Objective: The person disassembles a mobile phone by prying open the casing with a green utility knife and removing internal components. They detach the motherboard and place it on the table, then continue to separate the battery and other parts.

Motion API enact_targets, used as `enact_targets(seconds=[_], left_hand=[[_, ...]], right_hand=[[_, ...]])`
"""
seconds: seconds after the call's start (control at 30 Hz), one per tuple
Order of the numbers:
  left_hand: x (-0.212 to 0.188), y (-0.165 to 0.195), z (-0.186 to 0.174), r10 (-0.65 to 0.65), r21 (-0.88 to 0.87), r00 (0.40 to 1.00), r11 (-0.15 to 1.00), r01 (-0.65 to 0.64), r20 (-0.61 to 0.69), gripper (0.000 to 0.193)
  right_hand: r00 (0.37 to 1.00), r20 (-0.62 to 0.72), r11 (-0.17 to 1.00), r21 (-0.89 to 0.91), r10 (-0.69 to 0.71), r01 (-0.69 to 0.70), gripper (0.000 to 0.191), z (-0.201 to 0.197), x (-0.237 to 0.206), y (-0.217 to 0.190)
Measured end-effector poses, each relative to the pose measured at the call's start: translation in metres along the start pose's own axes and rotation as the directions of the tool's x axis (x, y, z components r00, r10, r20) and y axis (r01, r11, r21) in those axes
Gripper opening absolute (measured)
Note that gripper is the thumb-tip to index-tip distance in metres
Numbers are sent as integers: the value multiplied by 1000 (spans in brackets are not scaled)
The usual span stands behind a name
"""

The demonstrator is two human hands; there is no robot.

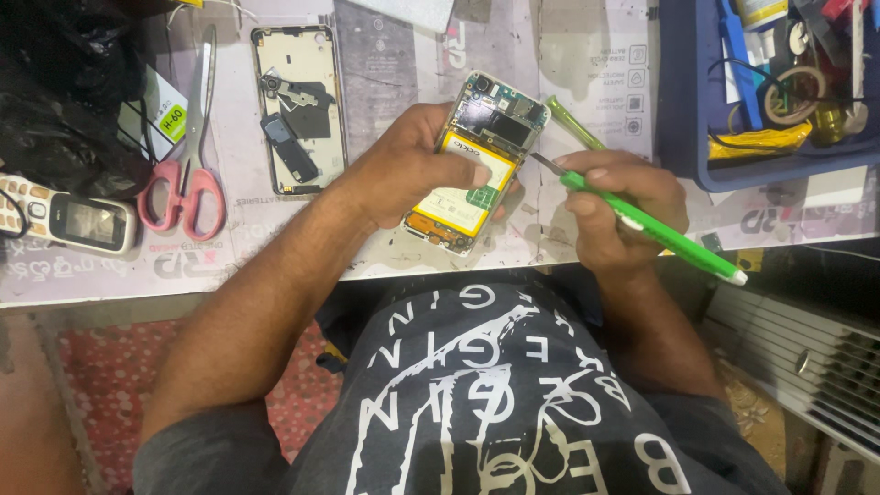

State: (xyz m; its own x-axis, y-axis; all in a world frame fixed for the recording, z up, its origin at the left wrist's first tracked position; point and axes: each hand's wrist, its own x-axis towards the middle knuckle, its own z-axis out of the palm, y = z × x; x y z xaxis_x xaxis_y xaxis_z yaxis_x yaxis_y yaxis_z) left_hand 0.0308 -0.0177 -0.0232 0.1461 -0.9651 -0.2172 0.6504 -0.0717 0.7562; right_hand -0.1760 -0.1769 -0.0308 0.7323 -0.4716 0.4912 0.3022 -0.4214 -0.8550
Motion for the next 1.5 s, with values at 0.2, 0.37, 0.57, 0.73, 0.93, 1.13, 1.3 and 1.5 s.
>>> enact_targets(seconds=[0.2, 0.37, 0.57, 0.73, 0.93, 1.13, 1.3, 1.5], left_hand=[[1, -1, -1, -2, 25, 1000, 1000, 2, -7, 38], [1, -3, -3, 23, 56, 1000, 998, -23, -5, 38], [5, -5, -5, 25, -16, 1000, 1000, -25, -9, 36], [5, -4, -7, 1, -121, 996, 993, -12, -91, 32], [3, 0, -6, 38, -140, 998, 989, -46, -58, 33], [0, -1, -6, 105, -141, 994, 984, -106, -16, 40], [-1, -1, -7, 111, -124, 994, 986, -112, -18, 47], [-2, -1, -6, 125, -109, 992, 986, -127, -24, 46]], right_hand=[[995, 77, 994, -86, -67, 74, 22, -3, 3, 1], [1000, -24, 1000, 2, 10, -10, 24, -2, -3, -1], [990, -100, 992, 86, 99, -90, 27, -2, -13, 3], [984, -106, 984, 122, 147, -134, 30, -2, -17, 4], [984, -96, 984, 113, 148, -137, 29, -1, -16, 3], [982, -114, 975, 185, 148, -125, 29, -1, -16, 7], [984, -108, 975, 185, 141, -120, 28, -1, -17, 9], [991, -108, 988, 142, 78, -62, 28, 1, -13, 14]])
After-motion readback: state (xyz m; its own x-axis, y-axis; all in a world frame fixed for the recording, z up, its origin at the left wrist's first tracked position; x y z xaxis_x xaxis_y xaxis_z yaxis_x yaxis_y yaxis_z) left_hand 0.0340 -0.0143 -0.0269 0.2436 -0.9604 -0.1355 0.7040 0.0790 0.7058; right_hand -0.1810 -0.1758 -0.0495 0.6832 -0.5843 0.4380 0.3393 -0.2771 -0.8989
